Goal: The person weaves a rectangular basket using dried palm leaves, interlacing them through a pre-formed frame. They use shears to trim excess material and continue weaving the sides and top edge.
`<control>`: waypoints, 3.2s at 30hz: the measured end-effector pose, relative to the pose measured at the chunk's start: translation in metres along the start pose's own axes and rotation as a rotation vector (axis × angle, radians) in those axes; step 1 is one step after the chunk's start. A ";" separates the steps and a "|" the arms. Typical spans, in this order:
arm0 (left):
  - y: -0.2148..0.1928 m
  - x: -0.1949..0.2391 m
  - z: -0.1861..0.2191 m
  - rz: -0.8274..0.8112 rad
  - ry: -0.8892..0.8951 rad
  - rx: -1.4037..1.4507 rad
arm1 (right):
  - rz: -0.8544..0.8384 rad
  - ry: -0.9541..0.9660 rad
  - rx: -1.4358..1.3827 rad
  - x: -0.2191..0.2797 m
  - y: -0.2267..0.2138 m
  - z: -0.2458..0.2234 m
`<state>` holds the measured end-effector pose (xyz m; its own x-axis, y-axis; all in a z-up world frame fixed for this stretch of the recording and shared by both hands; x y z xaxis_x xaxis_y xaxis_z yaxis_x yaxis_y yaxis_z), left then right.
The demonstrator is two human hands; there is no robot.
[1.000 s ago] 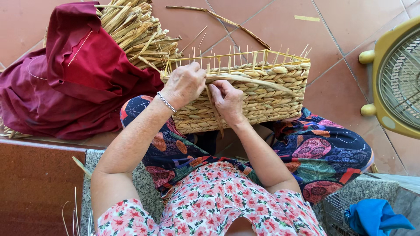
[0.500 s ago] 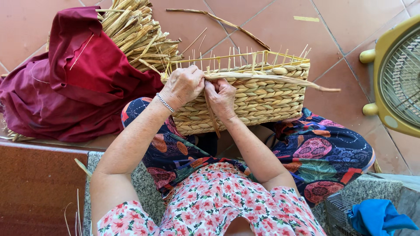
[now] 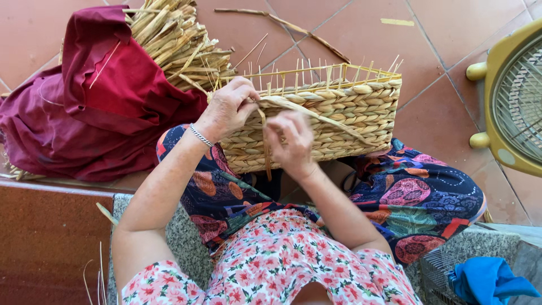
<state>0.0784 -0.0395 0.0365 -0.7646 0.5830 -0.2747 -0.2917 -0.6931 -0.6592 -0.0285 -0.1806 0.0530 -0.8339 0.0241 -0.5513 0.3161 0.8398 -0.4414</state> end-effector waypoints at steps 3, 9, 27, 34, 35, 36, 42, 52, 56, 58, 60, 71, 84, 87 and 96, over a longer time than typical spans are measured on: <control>0.005 0.005 0.005 0.060 0.082 -0.157 | -0.037 -0.177 0.400 -0.027 -0.014 0.002; 0.022 -0.004 -0.019 0.016 -0.025 -0.252 | -0.237 -0.099 0.340 -0.020 -0.008 0.037; 0.041 -0.016 -0.013 0.012 0.074 -0.358 | -0.312 -0.051 0.346 -0.016 0.007 0.012; 0.022 -0.006 -0.006 -0.101 0.005 0.079 | -0.263 0.036 0.191 -0.048 -0.022 0.030; 0.024 -0.007 -0.006 -0.153 -0.059 0.068 | -0.239 -0.032 0.235 -0.054 -0.021 0.026; 0.026 -0.007 -0.005 -0.205 -0.123 0.058 | -0.235 -0.027 0.191 -0.060 -0.020 0.027; 0.026 -0.017 0.017 0.044 -0.088 -0.273 | -0.255 0.255 -0.025 -0.075 -0.023 0.062; 0.038 -0.004 0.012 0.085 0.093 -0.361 | -0.219 0.161 0.246 -0.053 -0.012 0.079; 0.046 -0.030 -0.011 -0.043 -0.056 -0.327 | -0.296 0.249 0.249 -0.031 -0.011 0.085; 0.048 -0.041 -0.015 -0.068 -0.097 -0.350 | -0.250 0.232 0.235 -0.031 -0.014 0.083; 0.051 -0.042 -0.016 -0.114 -0.133 -0.457 | -0.229 0.234 0.233 -0.033 -0.016 0.081; 0.055 -0.036 0.004 0.016 0.023 -0.214 | -0.386 -0.147 0.410 -0.033 -0.038 0.034; 0.046 -0.041 0.025 -0.294 -0.039 -0.162 | -0.336 0.126 0.017 -0.078 -0.041 0.061; 0.050 -0.041 0.029 -0.082 -0.025 -0.241 | -0.326 0.227 0.018 -0.077 -0.044 0.079; 0.054 -0.012 0.042 0.159 0.263 -0.495 | -0.252 0.200 0.201 -0.065 -0.042 0.084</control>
<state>0.0471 -0.1019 0.0333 -0.5898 0.6174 -0.5205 0.1671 -0.5373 -0.8267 0.0504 -0.2627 0.0474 -0.9626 -0.0475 -0.2669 0.1554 0.7101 -0.6867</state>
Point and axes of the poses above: each hand's wrist, its own x-axis away from the middle knuckle, its own y-axis out of the palm, z = x × y, the point moved 7 cm from there along -x, towards the middle knuckle, and after that the axes turned 10 degrees about -x, right-handed, at the moved point
